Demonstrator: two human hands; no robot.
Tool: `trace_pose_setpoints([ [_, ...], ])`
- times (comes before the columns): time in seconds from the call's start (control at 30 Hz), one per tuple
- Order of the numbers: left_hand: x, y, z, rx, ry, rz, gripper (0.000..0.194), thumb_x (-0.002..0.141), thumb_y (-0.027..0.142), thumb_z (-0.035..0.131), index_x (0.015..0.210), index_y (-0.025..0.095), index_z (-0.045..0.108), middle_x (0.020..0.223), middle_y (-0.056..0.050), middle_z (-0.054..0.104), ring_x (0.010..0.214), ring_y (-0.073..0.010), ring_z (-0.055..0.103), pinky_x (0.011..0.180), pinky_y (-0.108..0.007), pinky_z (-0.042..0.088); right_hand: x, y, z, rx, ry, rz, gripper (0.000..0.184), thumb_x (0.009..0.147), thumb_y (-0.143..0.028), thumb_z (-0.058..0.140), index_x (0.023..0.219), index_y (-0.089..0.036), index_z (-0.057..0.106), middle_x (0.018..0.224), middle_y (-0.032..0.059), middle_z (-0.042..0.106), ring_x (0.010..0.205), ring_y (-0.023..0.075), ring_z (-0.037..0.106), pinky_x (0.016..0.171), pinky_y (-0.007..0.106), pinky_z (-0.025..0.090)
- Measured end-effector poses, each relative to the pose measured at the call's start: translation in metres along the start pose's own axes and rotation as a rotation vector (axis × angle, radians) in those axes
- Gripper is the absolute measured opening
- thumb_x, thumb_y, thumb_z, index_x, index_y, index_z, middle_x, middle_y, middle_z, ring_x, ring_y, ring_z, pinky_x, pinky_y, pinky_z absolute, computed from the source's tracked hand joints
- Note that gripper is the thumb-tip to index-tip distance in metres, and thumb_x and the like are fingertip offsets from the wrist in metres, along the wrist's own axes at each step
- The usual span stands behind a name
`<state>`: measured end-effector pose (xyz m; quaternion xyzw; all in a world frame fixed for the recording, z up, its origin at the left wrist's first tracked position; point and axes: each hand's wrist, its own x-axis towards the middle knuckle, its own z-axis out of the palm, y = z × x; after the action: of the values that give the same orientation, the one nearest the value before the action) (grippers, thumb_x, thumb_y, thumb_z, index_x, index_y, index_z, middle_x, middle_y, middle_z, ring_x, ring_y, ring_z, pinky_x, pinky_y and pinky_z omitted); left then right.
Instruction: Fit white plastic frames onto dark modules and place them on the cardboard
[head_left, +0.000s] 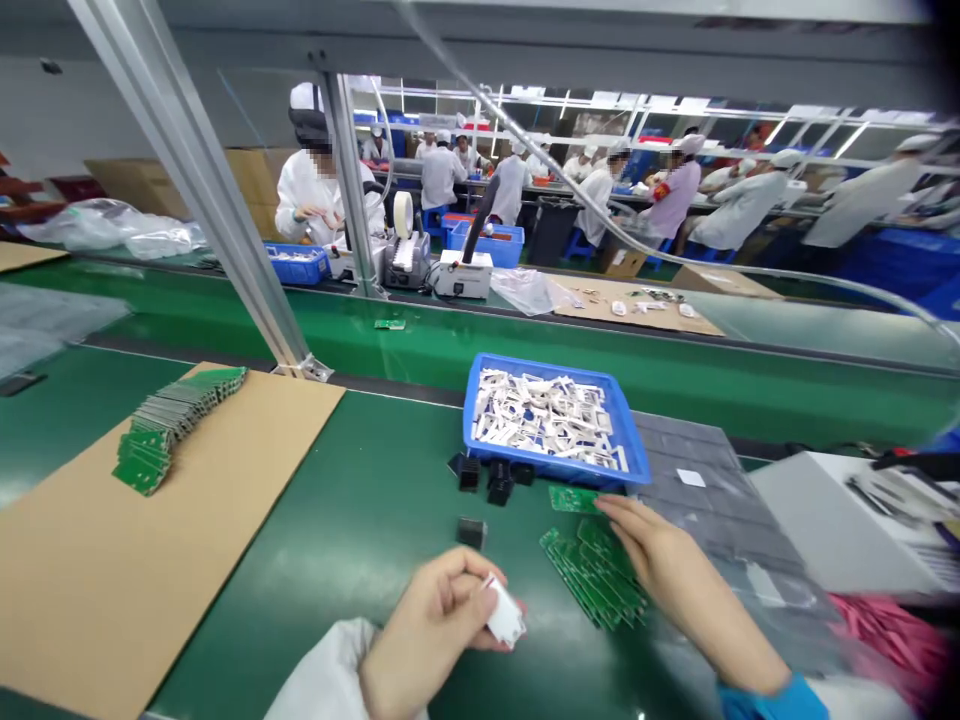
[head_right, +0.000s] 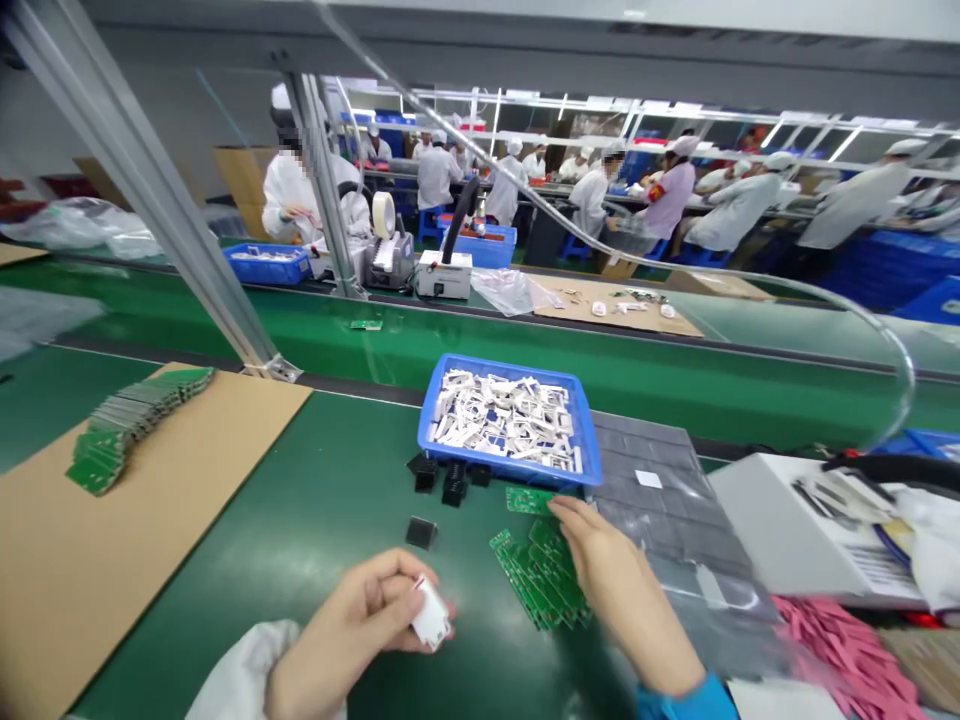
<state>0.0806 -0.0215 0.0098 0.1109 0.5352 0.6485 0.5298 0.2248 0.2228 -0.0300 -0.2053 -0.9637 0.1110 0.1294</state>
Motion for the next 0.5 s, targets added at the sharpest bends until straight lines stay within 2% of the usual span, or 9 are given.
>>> trace_pose_setpoints([
  [0.07, 0.016, 0.015, 0.011, 0.077, -0.017, 0.043, 0.038, 0.069, 0.045, 0.071, 0.086, 0.013, 0.060, 0.086, -0.012, 0.073, 0.074, -0.0189, 0.067, 0.069, -0.032, 0.053, 0.009, 0.008, 0.009, -0.104, -0.062, 0.000, 0.038, 0.092, -0.022, 0.032, 0.119, -0.018, 0.059, 0.122, 0.0119, 0.058, 0.086, 0.0265, 0.068, 0.071, 0.040, 0.055],
  [0.13, 0.033, 0.027, 0.019, 0.136, -0.023, 0.075, 0.036, 0.069, 0.042, 0.071, 0.087, 0.012, 0.062, 0.087, -0.013, 0.074, 0.074, -0.0182, 0.067, 0.069, -0.031, 0.053, 0.014, 0.004, 0.014, -0.175, -0.077, 0.019, 0.038, 0.091, -0.020, 0.032, 0.119, -0.015, 0.058, 0.115, 0.0137, 0.058, 0.074, 0.0253, 0.068, 0.059, 0.038, 0.054],
  [0.2, 0.047, 0.033, 0.024, 0.161, -0.035, 0.084, 0.034, 0.071, 0.039, 0.071, 0.089, 0.011, 0.063, 0.086, -0.013, 0.073, 0.075, -0.0189, 0.067, 0.070, -0.032, 0.053, 0.017, -0.001, 0.014, -0.142, -0.069, 0.043, 0.033, 0.089, -0.021, 0.036, 0.113, -0.015, 0.059, 0.108, 0.0126, 0.057, 0.070, 0.0241, 0.066, 0.055, 0.036, 0.051],
  [0.37, 0.061, 0.032, 0.025, 0.053, -0.059, 0.040, 0.039, 0.072, 0.034, 0.071, 0.100, 0.010, 0.060, 0.094, -0.014, 0.072, 0.083, -0.0231, 0.068, 0.079, -0.036, 0.052, 0.012, 0.008, -0.007, 0.180, -0.049, 0.099, 0.008, 0.084, -0.024, 0.048, 0.081, -0.024, 0.056, 0.087, 0.0034, 0.059, 0.068, 0.0189, 0.059, 0.055, 0.028, 0.044],
  [0.43, 0.061, 0.031, 0.023, 0.002, -0.065, 0.027, 0.045, 0.072, 0.031, 0.071, 0.109, 0.009, 0.057, 0.101, -0.016, 0.070, 0.090, -0.0248, 0.067, 0.086, -0.039, 0.050, 0.009, 0.009, -0.018, 0.328, -0.018, 0.142, 0.012, 0.084, -0.030, 0.052, 0.075, -0.024, 0.056, 0.078, 0.0022, 0.059, 0.065, 0.0180, 0.056, 0.057, 0.028, 0.042],
  [0.5, 0.060, 0.030, 0.021, -0.028, -0.076, 0.033, 0.052, 0.072, 0.029, 0.071, 0.117, 0.009, 0.054, 0.105, -0.017, 0.069, 0.094, -0.0257, 0.066, 0.090, -0.041, 0.048, 0.008, -0.001, -0.027, 0.581, 0.029, 0.253, 0.016, 0.083, -0.038, 0.057, 0.076, -0.024, 0.056, 0.073, 0.0014, 0.059, 0.061, 0.0164, 0.054, 0.057, 0.028, 0.043],
])
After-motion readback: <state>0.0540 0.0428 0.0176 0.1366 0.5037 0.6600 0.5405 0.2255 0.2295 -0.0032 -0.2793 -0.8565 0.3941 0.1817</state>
